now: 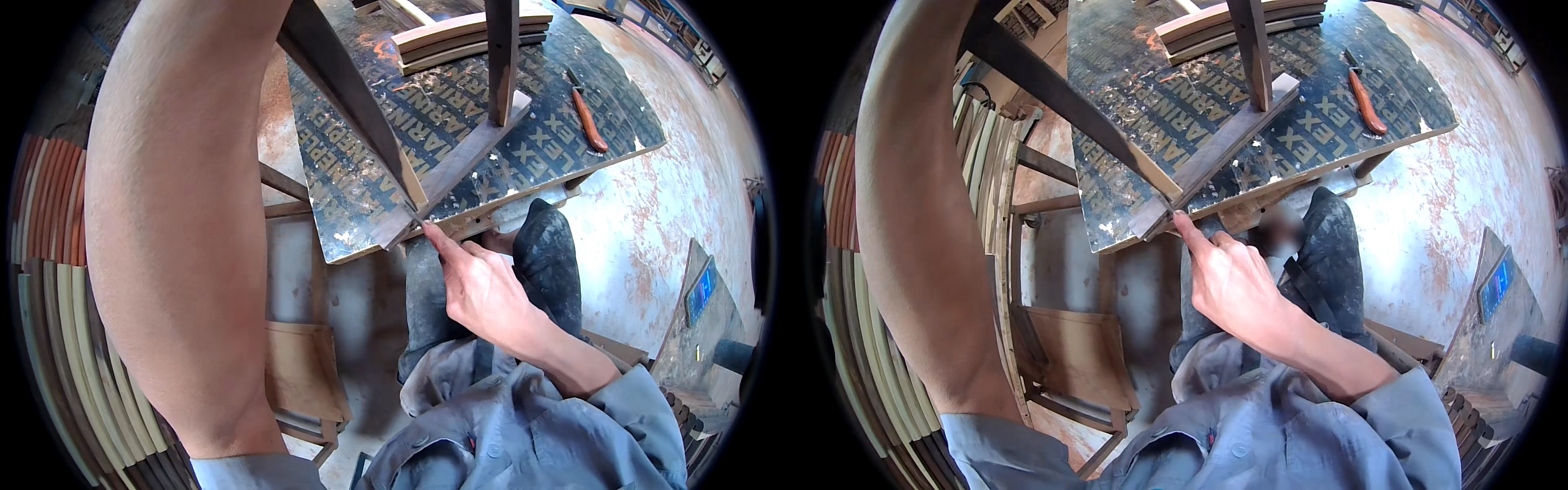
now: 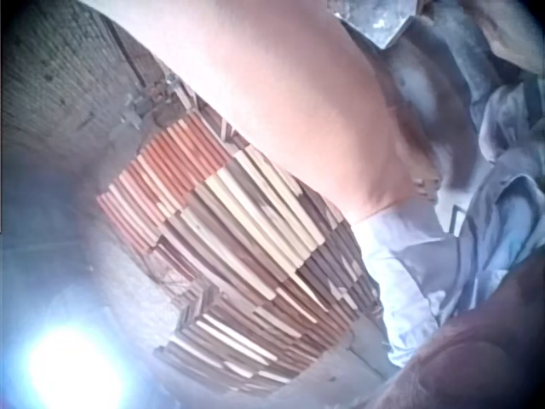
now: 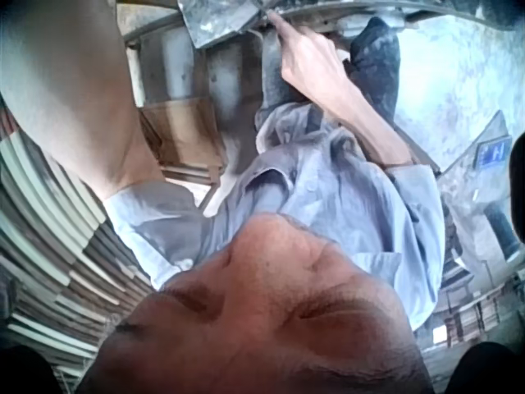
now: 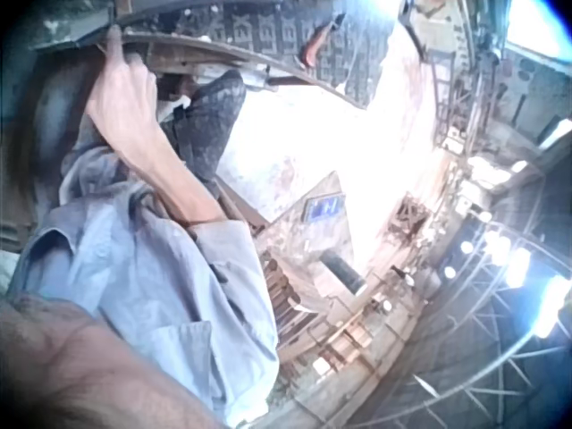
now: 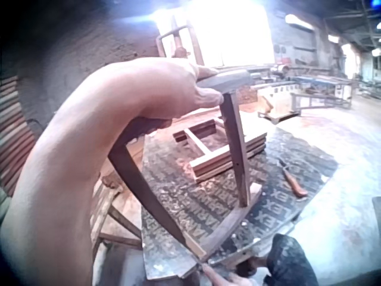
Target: The person uses a chisel to carve and shape the joints of wooden chair frames. They repeatedly reposition the frames and remove wood shavings to refine the fit of the components.
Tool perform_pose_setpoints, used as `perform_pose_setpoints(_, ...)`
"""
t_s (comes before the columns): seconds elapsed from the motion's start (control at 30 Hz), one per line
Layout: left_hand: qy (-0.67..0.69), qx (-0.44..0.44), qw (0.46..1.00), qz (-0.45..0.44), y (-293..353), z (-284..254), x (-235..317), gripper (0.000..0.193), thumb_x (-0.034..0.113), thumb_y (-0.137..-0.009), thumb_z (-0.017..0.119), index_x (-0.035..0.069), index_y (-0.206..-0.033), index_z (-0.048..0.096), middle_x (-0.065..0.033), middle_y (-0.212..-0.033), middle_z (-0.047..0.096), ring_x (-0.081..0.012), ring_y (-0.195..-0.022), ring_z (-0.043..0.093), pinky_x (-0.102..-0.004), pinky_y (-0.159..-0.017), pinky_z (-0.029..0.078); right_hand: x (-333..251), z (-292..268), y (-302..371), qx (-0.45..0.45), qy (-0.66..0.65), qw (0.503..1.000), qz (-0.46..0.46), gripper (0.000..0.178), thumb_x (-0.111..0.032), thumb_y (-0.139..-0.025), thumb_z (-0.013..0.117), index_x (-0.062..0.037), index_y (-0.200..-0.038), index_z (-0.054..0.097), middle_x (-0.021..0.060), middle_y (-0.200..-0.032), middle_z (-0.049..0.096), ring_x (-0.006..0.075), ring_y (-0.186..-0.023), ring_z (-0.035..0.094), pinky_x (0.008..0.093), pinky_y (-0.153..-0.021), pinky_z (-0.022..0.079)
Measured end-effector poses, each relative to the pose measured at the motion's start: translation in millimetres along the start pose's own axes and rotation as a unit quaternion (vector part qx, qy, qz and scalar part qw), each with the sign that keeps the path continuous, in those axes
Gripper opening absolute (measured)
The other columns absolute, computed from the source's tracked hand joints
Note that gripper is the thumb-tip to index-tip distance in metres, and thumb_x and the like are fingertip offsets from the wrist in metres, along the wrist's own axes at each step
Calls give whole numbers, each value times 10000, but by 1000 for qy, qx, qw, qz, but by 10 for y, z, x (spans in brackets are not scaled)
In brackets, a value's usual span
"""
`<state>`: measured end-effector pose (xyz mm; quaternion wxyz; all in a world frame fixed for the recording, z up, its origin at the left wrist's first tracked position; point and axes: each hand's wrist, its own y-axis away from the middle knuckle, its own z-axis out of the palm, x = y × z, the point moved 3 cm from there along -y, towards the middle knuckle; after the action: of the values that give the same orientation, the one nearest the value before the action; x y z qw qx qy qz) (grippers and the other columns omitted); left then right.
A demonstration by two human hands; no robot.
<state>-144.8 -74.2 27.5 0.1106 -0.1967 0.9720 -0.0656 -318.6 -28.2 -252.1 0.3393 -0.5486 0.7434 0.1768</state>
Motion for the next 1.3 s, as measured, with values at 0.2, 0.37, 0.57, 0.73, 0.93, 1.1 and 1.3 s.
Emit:
perform_pose_setpoints(0.2,0,42,998,49,-13,61,-141,658,501,-1022,576,134,-1557,465,-205,-1352,652,-298,-1048,700,-407,-930,543,-48,-160,326,10,-61,998,7,584,-1,-899,595,-37,-1475,506,237,-786,623,447,-677,643,515,-622,546)
perform_pose_setpoints(0.37,-62,89,993,56,-28,105,-137,659,517,-1025,549,128,-1551,469,-207,-1473,567,-343,-1348,555,-408,-1135,434,-16,-102,207,-5,-58,998,4,589,3,-892,594,-32,-1475,512,238,-778,620,439,-657,635,517,-604,546)
perform_pose_setpoints(0.57,-22,82,992,89,-16,84,-12,620,447,-993,572,128,-1520,504,-219,-1365,640,-353,-1250,627,-414,-1079,481,55,123,-92,23,4,1000,-5,689,0,-806,638,-18,-1476,481,214,-780,635,418,-670,669,497,-595,557)
perform_pose_setpoints(0.73,119,58,991,35,91,-3,121,613,380,-954,622,157,-1513,509,-209,-1270,696,-334,-1158,679,-402,-1028,513,133,-206,130,-29,10,999,15,593,-18,-852,623,-66,-1439,553,227,-831,668,423,-706,691,499,-671,589)
perform_pose_setpoints(0.93,60,145,987,34,-70,303,-125,606,374,-979,652,186,-1534,495,-188,-1179,723,-287,-1046,726,-401,-949,570,799,-1368,82,255,46,966,28,325,-11,-920,582,44,-1238,623,250,-982,717,393,-842,733,456,-748,592)
perform_pose_setpoints(1.1,95,99,990,-26,-85,246,-167,634,403,-968,675,290,-1560,476,-197,-1201,727,-337,-1108,718,-460,-991,544,1764,-1897,-548,318,232,916,75,303,-45,-906,623,1,-1205,647,228,-1055,713,431,-915,709,485,-791,580)
perform_pose_setpoints(1.3,152,39,987,-31,-159,105,-10,673,389,-963,690,316,-1583,439,-181,-1086,730,-268,-1008,730,-454,-951,536,2708,-2188,-801,331,320,883,97,207,-87,-900,596,-24,-1066,702,214,-1009,705,392,-969,681,486,-856,556)
